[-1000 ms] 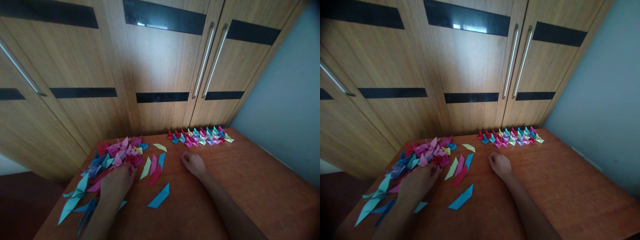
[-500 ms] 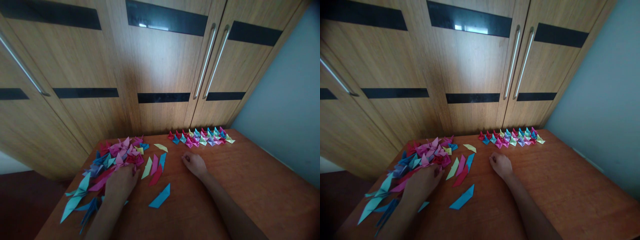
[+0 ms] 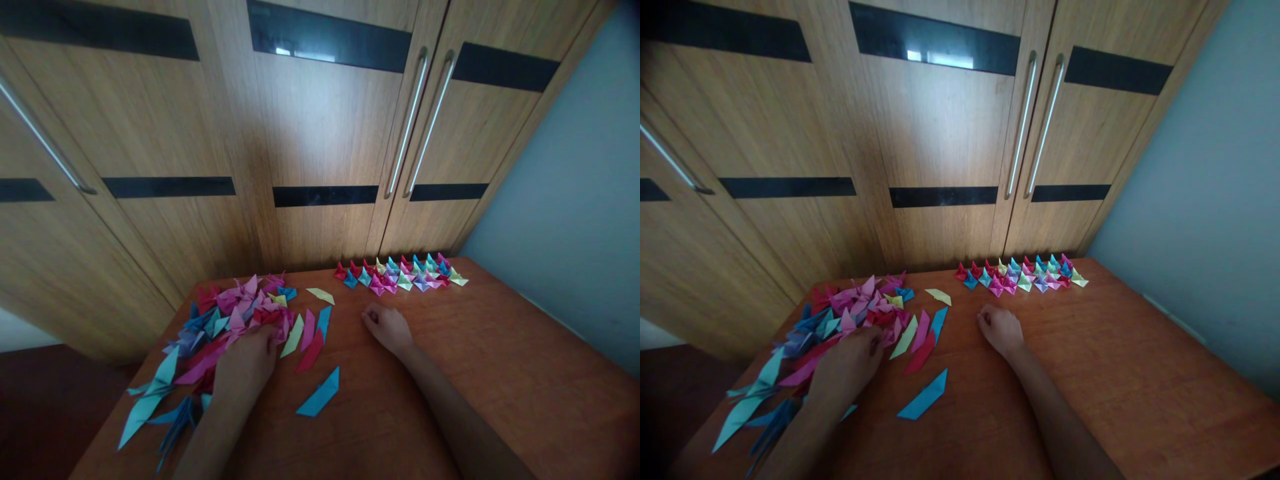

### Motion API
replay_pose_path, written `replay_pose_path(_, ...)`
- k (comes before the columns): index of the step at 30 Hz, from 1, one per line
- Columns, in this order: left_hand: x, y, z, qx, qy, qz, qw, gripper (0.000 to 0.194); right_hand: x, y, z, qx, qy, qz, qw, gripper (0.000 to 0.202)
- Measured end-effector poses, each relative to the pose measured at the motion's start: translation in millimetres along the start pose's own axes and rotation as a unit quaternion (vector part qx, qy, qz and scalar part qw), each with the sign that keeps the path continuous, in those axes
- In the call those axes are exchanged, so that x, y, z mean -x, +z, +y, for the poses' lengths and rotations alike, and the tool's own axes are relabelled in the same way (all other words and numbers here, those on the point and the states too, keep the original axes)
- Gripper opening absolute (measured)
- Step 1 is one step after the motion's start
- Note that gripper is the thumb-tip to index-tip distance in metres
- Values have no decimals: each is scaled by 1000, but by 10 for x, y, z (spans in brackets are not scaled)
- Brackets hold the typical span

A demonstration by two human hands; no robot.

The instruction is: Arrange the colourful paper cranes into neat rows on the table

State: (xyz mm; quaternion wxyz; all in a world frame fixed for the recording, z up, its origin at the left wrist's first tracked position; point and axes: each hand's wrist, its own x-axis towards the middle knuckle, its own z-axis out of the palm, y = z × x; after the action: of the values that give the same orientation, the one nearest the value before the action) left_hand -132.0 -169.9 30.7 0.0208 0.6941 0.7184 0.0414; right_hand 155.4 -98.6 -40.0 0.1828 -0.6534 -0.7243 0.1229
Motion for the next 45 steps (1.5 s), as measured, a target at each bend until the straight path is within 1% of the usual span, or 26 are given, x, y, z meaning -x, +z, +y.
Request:
replay_pose_path(3,-9,14,6,45,35,61,996,20,-1,3,2,1,2,-3,1000,17)
replay_pose_path(6,-25,82,5,131,91,117,980,17,-2,-4,7,0,5,-10,1000,16)
replay_pose_path(8,-31,139,16,184,116,143,966,17,2,-14,-1,-5,2,-11,1000,16)
replay_pose_path(10,-25,187,48,219,134,157,954,18,16,-24,-34,-31,-22,-12,999,15)
replay_pose_path(13,11,233,133,239,168,146,945,16,66,-25,-153,-127,-94,-28,987,16)
replay_pose_path(16,58,271,227,245,192,121,942,17,151,-2,-315,-229,-146,-54,961,16)
replay_pose_path(19,88,319,294,260,216,109,935,19,244,23,-433,-283,-195,-71,936,18)
replay_pose_path(21,96,353,318,267,223,102,932,20,293,23,-467,-291,-227,-74,926,22)
replay_pose_path(24,93,401,330,266,220,90,934,20,332,-6,-471,-271,-266,-71,922,28)
replay_pose_path(29,75,428,327,267,202,88,938,20,339,-75,-462,-247,-302,-82,917,44)
replay_pose_path(31,80,415,336,271,197,90,938,19,343,-94,-469,-240,-304,-87,918,39)
replay_pose_path(34,107,395,361,275,209,80,935,18,356,-100,-484,-212,-299,-85,926,20)
replay_pose_path(35,117,392,369,275,214,77,934,18,358,-95,-487,-202,-298,-86,929,16)
replay_pose_path(37,131,396,376,272,213,80,935,20,352,-76,-480,-190,-294,-89,932,15)
replay_pose_path(39,132,409,367,265,196,97,939,25,322,-52,-446,-184,-280,-86,938,15)
replay_pose_path(41,121,424,349,256,173,114,944,33,264,-34,-377,-173,-245,-58,952,15)
replay_pose_path(42,115,429,341,252,164,117,947,37,227,-28,-328,-161,-216,-32,962,16)
replay_pose_path(45,109,431,335,242,155,104,952,42,106,-21,-152,-102,-99,74,987,18)
